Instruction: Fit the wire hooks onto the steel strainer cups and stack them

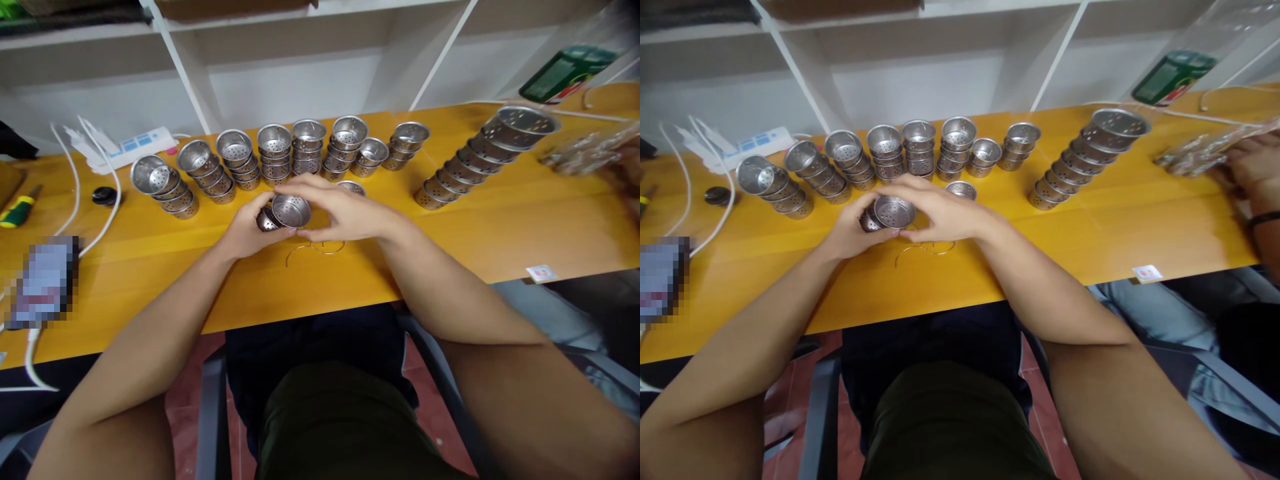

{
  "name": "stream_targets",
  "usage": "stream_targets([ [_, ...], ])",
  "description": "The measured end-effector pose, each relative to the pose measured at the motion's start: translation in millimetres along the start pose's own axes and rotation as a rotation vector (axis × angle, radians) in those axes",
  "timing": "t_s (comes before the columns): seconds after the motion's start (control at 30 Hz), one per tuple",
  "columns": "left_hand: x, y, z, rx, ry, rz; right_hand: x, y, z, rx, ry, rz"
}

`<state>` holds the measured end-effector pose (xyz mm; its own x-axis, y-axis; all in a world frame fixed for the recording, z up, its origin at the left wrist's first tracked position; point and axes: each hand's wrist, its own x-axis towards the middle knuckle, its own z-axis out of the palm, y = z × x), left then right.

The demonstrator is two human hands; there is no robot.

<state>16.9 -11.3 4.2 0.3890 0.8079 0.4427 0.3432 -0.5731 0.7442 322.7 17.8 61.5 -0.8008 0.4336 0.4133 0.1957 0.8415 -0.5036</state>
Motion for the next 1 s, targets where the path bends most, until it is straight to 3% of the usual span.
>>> stream_targets([
  [0.13,-1,-8,1.5,-0.033,-0.050,0.010,0,5,-2,0.005,-0.030,0.013],
  [0.27,-1,-20,-1.5,-0.029,0.049,-0.023,-12,9,-23,-0.173,-0.006,0.238],
  [0.37,-1,-25,-5.2,-0.020,0.151,-0.077,-14,8,-29,-0.327,-0.099,0.364],
  [0.53,1,-28,-6.3,0.032,0.268,-0.119,-11,9,-21,-0.446,-0.259,0.433],
  [0.67,5,-35,-6.4,-0.018,0.325,-0.070,-12,10,-20,-0.480,-0.266,0.470],
  [0.83,8,-48,-8.1,-0.005,0.382,-0.048,-6,-15,-23,-0.363,-0.115,0.382],
  [0.9,7,-51,-8.2,0.014,0.394,-0.047,-1,-32,-19,-0.328,-0.215,0.419],
  [1.0,7,-51,-8.1,0.046,0.373,-0.052,8,-55,-5,-0.484,-0.417,0.539],
])
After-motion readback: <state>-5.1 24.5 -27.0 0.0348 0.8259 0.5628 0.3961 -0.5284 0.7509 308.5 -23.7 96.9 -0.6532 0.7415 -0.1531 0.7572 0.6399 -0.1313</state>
